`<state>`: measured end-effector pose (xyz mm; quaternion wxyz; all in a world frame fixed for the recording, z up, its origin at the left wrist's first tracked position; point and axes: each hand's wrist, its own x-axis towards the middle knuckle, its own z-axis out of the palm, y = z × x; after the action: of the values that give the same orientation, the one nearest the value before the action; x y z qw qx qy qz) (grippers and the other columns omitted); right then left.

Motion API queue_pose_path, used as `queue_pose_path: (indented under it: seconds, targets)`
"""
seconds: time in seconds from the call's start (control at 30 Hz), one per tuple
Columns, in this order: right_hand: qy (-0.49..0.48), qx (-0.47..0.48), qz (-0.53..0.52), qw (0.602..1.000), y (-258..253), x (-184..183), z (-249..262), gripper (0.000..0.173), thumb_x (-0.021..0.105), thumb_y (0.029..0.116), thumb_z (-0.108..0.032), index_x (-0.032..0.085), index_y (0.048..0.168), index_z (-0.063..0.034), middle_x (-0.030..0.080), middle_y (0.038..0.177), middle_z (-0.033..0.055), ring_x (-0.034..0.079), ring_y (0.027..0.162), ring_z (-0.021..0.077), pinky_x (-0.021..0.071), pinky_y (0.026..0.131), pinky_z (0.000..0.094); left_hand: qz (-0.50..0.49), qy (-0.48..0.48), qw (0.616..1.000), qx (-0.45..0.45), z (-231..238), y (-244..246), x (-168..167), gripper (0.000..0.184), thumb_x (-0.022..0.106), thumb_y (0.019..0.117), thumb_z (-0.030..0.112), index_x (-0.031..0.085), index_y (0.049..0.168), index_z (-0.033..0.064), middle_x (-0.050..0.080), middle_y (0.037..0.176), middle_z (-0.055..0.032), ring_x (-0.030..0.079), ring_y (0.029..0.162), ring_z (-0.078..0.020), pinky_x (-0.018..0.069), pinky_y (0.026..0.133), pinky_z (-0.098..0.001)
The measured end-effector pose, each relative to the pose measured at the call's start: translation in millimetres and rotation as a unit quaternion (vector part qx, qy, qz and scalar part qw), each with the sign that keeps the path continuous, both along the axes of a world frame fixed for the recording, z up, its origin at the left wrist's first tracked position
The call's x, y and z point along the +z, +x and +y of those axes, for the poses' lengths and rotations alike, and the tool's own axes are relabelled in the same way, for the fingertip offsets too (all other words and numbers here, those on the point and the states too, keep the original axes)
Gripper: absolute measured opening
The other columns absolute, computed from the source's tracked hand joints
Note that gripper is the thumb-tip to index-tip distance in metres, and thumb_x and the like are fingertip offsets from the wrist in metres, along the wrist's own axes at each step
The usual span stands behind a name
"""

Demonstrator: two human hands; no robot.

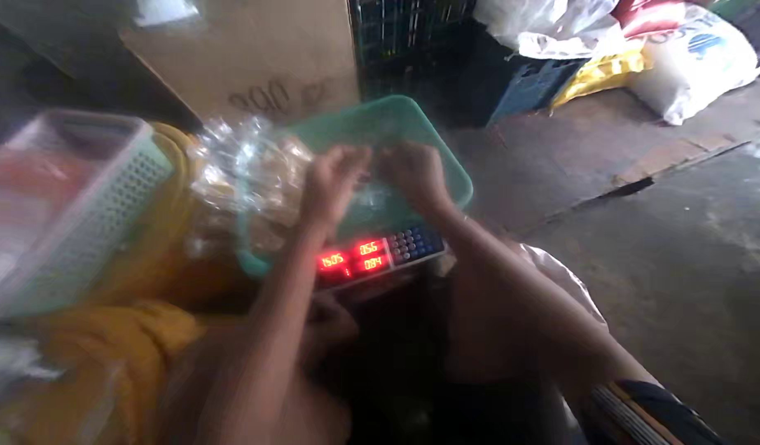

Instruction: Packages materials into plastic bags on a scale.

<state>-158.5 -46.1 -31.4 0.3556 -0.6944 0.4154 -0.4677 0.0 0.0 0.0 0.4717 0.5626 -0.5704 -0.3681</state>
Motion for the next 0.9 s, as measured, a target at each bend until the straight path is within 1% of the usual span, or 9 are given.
queue_pose_path:
  seconds: [0.1, 0.23, 0.37, 0.53, 0.63, 0.7, 0.8, 0.87, 0.9]
  targets:
    - [0.031, 0.018, 0.006, 0.999, 2.8, 1.4, 3.6, 0.023, 0.055, 0.1051, -0.011, 0.07, 0.097, 0.005, 0.069, 0.079, 0.0083, 0.067, 0.068, 0.0099, 0.0593, 0.069, 0.0292, -0.025, 0.022, 0.999, -0.01, -7.8, -12.4, -17.4, 0.026, 0.07, 0.0983, 0.019, 0.068, 0.115, -0.0006, 0.071, 0.102, -0.0085, 0.07, 0.088, -0.0116, 0.0608, 0.08, -0.0317]
    - [0.059, 0.017, -0.041, 0.997, -0.7, 1.1, -0.4, 0.035, 0.049, 0.1095, -0.022, 0.064, 0.086, -0.0001, 0.058, 0.067, 0.0012, 0.058, 0.06, 0.0061, 0.0529, 0.061, 0.0271, 0.034, -0.012, 0.999, -0.031, -8.8, -14.8, -23.3, 0.02, 0.075, 0.0919, 0.005, 0.069, 0.111, -0.0011, 0.073, 0.097, -0.004, 0.071, 0.087, -0.0069, 0.0607, 0.082, -0.0253]
    - [0.129, 0.067, -0.117, 0.982, -5.8, 7.1, -3.4, 0.038, 0.044, 0.1114, -0.021, 0.065, 0.087, 0.0011, 0.063, 0.069, -0.0005, 0.062, 0.062, 0.0045, 0.0565, 0.063, 0.024, -0.024, -0.042, 0.999, -0.01, -2.5, -8.6, -18.5, 0.011, 0.076, 0.0915, 0.007, 0.072, 0.101, 0.0029, 0.074, 0.09, -0.0009, 0.07, 0.08, -0.0045, 0.0589, 0.077, -0.023]
    - [0.158, 0.118, -0.148, 0.969, -13.8, 10.4, -8.7, 0.038, 0.039, 0.112, -0.023, 0.067, 0.105, 0.0008, 0.072, 0.092, 0.0019, 0.066, 0.081, 0.0063, 0.0557, 0.075, 0.0259, -0.076, -0.054, 0.996, 0.016, 2.7, -2.9, -8.0, 0.009, 0.074, 0.0945, 0.01, 0.071, 0.1, 0.0035, 0.071, 0.087, -0.0012, 0.066, 0.071, -0.0027, 0.0553, 0.067, -0.019]
    - [0.112, 0.158, -0.173, 0.966, -16.2, 7.4, -11.6, 0.023, 0.049, 0.1045, -0.012, 0.058, 0.121, 0.0015, 0.067, 0.108, 0.0033, 0.065, 0.096, 0.0065, 0.0555, 0.087, 0.0266, -0.076, -0.058, 0.995, 0.002, 5.9, -1.4, -3.5, 0.009, 0.071, 0.0965, 0.009, 0.07, 0.103, 0.0025, 0.072, 0.09, -0.0026, 0.067, 0.075, -0.0041, 0.0569, 0.071, -0.0207]
    - [0.09, 0.205, -0.168, 0.96, -18.4, 6.9, -9.1, 0.035, 0.05, 0.0973, -0.01, 0.05, 0.131, 0.0005, 0.064, 0.121, 0.0045, 0.063, 0.106, 0.0062, 0.0532, 0.093, 0.0264, -0.073, -0.061, 0.995, 0.004, 7.9, -2.6, -2.7, 0.009, 0.071, 0.0969, 0.01, 0.07, 0.103, 0.0032, 0.072, 0.089, -0.0037, 0.068, 0.074, -0.0069, 0.0578, 0.071, -0.0234]
    - [0.076, 0.273, -0.108, 0.953, -22.1, 14.3, 0.5, 0.076, 0.059, 0.0829, -0.018, 0.033, 0.153, -0.0034, 0.052, 0.146, 0.0102, 0.053, 0.131, 0.0144, 0.048, 0.104, 0.0339, -0.056, -0.055, 0.997, 0.006, 10.6, -4.8, 3.2, 0.008, 0.07, 0.0974, 0.011, 0.07, 0.103, 0.004, 0.072, 0.09, -0.0023, 0.068, 0.075, -0.0064, 0.0584, 0.071, -0.0232]
    - [0.085, 0.296, -0.064, 0.949, -21.8, 18.7, 2.7, 0.091, 0.072, 0.0811, -0.008, 0.025, 0.159, -0.004, 0.054, 0.144, 0.0138, 0.054, 0.13, 0.0188, 0.0478, 0.107, 0.0377, -0.02, -0.053, 0.998, -0.005, 13.5, -6.2, 9.3, 0.007, 0.068, 0.0985, 0.01, 0.069, 0.103, 0.0043, 0.072, 0.09, -0.0009, 0.068, 0.077, -0.0062, 0.0586, 0.073, -0.023]
    - [0.083, 0.276, -0.034, 0.957, -18.3, 18.6, 4.7, 0.088, 0.078, 0.0815, -0.001, 0.03, 0.156, -0.0018, 0.062, 0.133, 0.015, 0.061, 0.119, 0.0196, 0.0518, 0.101, 0.0377, 0.001, -0.057, 0.998, -0.013, 14.9, -6.2, 11.8, 0.006, 0.067, 0.0989, 0.009, 0.068, 0.103, 0.0045, 0.071, 0.091, -0.0004, 0.068, 0.078, -0.0064, 0.0587, 0.073, -0.0229]
